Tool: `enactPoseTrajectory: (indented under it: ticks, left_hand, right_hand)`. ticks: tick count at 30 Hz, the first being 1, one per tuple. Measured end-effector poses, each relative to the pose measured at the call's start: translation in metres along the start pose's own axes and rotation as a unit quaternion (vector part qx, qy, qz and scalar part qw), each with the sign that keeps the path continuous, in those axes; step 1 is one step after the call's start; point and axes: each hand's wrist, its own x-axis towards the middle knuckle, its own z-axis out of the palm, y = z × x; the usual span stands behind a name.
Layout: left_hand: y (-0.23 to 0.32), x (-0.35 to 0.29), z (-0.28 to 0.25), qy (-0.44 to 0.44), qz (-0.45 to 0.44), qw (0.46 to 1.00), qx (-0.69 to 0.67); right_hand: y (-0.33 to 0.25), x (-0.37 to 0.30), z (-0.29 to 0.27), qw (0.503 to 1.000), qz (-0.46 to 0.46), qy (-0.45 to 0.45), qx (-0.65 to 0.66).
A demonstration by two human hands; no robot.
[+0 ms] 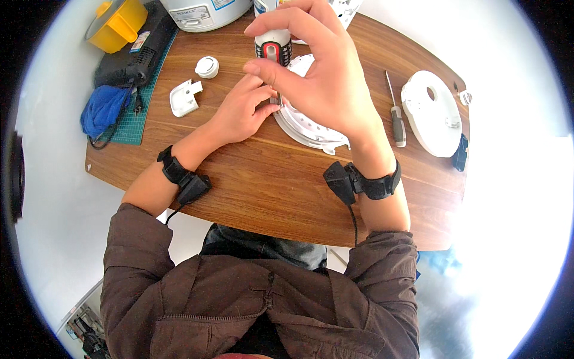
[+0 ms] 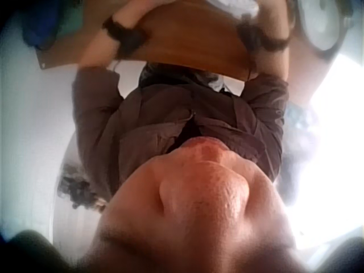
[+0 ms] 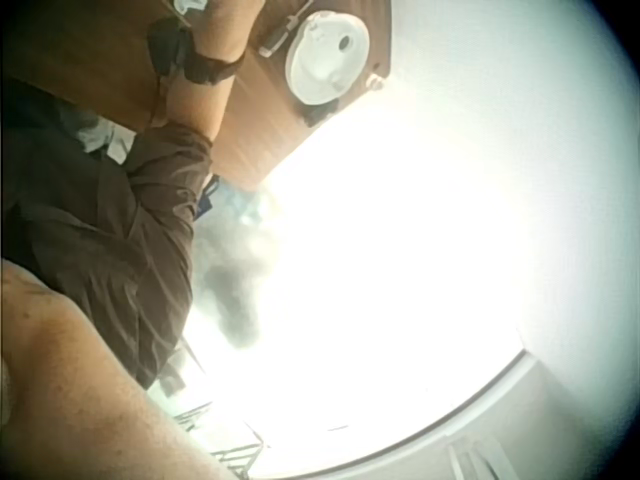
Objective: The person disassembles a white plastic lid by prying it apart with a screwdriver, then reassembles it and secures it with screws. The person handles the lid components and uses a screwdriver to manipulate fasteners.
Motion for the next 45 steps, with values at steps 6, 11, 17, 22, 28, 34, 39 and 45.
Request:
enactPoseTrajectory:
  ticks: [6, 11, 17, 22, 28, 34, 39, 45]
  left_hand:
    - [0.000, 0.004, 0.001, -0.019, -0.001, 1.000, -0.012]
    - [0.000, 0.002, 0.000, 0.003, -0.002, 1.000, -0.012]
    - [-0.002, 0.004, 0.000, -0.005, -0.011, 0.999, -0.031]
    - [-0.004, 0.003, 0.002, 0.004, -0.008, 1.000, -0.027]
    - [0.001, 0.006, -0.001, 0.025, -0.025, 0.998, -0.054]
    - [-0.001, 0.007, -0.009, 0.048, -0.062, 0.997, 0.010]
    - [-0.019, 0.009, -0.025, 0.099, -0.087, 0.971, 0.199]
    - [-0.027, 0.005, -0.020, 0.053, -0.100, 0.951, 0.289]
  right_hand:
    - [-0.011, -0.002, 0.007, 0.971, 0.078, 0.054, 0.220]
    - [-0.011, 0.003, 0.004, 0.999, 0.028, -0.023, 0.004]
    - [-0.011, -0.001, 0.006, 0.986, 0.047, 0.018, 0.160]
    - [-0.012, -0.001, 0.008, 0.997, 0.043, -0.017, 0.064]
    - [-0.012, -0.003, 0.005, 0.991, -0.025, 0.007, 0.131]
    - [-0.017, 0.000, -0.005, 0.969, -0.047, 0.168, 0.174]
    - [-0.028, -0.001, -0.031, 0.974, 0.031, 0.199, 0.100]
    - [-0.044, -0.002, -0.046, 0.979, 0.080, 0.150, -0.113]
